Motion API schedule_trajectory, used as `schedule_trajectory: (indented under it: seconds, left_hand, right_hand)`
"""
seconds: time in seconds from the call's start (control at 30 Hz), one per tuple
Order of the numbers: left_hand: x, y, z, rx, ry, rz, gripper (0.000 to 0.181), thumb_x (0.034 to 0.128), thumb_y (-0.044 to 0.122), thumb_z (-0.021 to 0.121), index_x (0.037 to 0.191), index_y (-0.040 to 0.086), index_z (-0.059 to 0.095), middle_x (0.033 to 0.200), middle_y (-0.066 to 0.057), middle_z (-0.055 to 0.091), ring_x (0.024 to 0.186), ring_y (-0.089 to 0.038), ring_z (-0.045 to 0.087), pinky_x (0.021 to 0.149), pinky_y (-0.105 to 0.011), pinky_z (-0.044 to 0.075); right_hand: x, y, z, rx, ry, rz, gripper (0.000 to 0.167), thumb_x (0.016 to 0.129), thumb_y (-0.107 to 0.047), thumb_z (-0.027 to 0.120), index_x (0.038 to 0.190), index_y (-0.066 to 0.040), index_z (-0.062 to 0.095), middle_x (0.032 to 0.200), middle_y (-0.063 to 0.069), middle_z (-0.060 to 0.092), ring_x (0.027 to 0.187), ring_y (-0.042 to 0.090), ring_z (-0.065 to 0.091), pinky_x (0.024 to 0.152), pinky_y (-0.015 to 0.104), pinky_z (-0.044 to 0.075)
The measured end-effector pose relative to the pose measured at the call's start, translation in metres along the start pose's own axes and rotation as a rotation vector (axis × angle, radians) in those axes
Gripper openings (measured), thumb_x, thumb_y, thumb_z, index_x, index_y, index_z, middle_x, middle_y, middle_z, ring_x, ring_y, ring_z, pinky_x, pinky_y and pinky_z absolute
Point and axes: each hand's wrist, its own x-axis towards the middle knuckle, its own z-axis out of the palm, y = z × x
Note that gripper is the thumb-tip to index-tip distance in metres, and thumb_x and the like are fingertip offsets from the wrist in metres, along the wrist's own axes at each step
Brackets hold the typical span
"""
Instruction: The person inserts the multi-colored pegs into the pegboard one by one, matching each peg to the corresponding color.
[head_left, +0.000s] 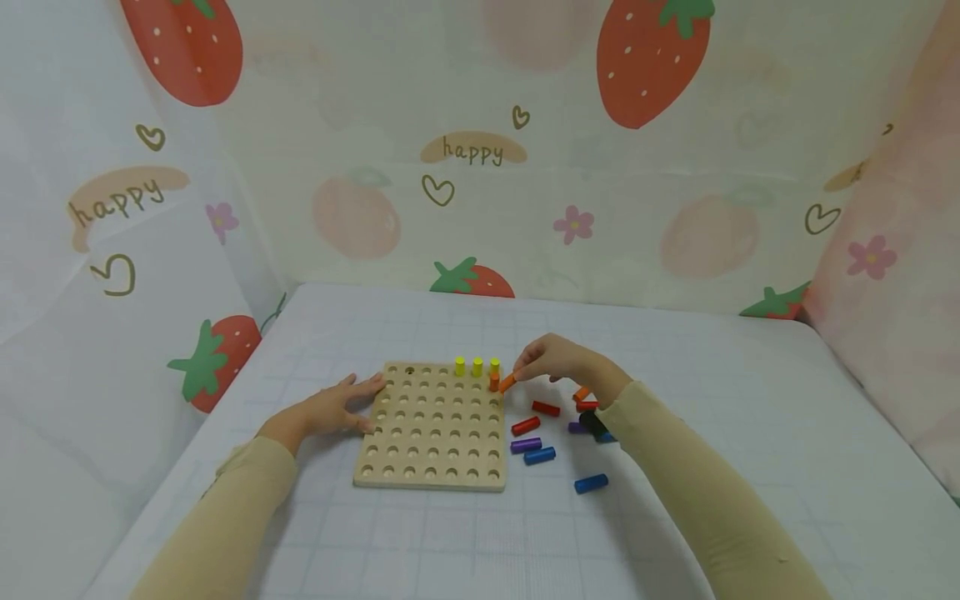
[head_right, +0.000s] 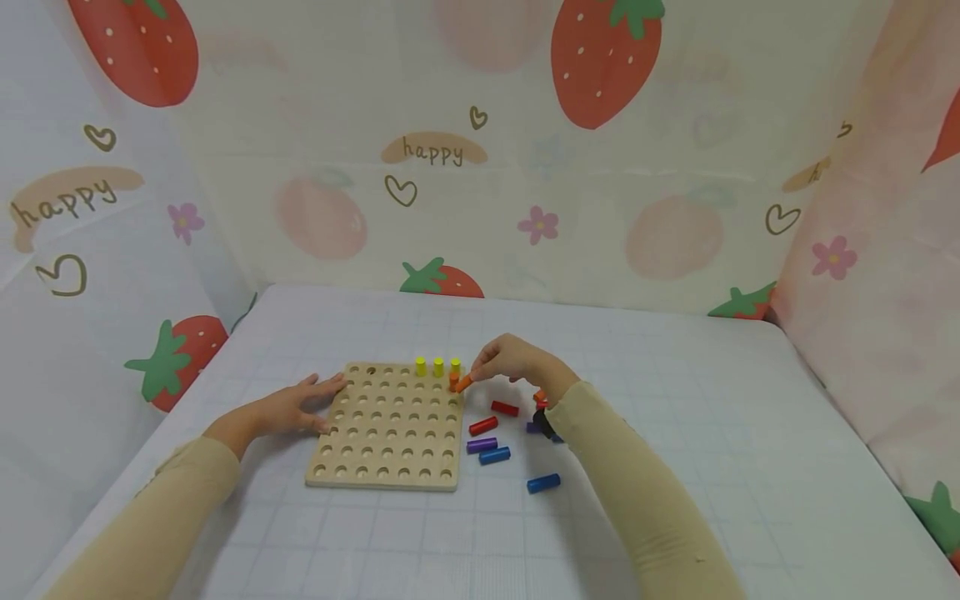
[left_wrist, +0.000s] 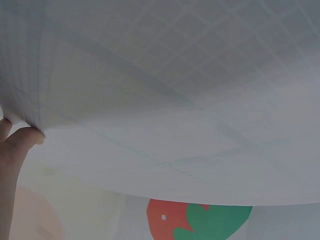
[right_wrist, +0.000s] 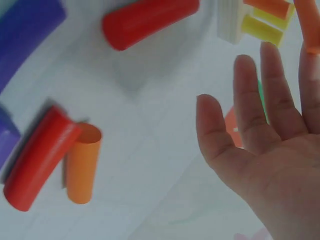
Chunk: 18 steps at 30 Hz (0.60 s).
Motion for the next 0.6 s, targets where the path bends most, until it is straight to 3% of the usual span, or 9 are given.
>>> schedule_trajectory:
  seconds: [0.33, 0.6]
  left_hand:
    - [0.003, -0.002, -0.001, 0.009, -0.007, -0.018, 0.090, 0.0809, 0.037, 0.074, 0.154, 0.011, 0.027, 0.161, -0.011, 0.013, 0.144, -0.047, -0.003, 0.106, -0.073, 0.004]
    - [0.003, -0.002, -0.001, 0.007, -0.003, -0.025, 0.091, 0.0801, 0.038, 0.074, 0.154, 0.012, 0.027, 0.161, -0.010, 0.013, 0.144, -0.047, -0.002, 0.106, -0.072, 0.005]
  right_hand:
    - [0.000, -0.011, 0.003, 0.095, 0.062, -0.028, 0.016, 0.091, -0.018, 0.070, 0.100, -0.004, 0.070, 0.106, 0.012, 0.070, 0.102, 0.027, 0.055, 0.092, 0.045, 0.046]
    - [0.005, -0.017, 0.008, 0.171, 0.132, -0.028, 0.018, 0.092, -0.014, 0.069, 0.105, -0.002, 0.070, 0.103, 0.009, 0.070, 0.106, 0.033, 0.059, 0.094, 0.046, 0.047]
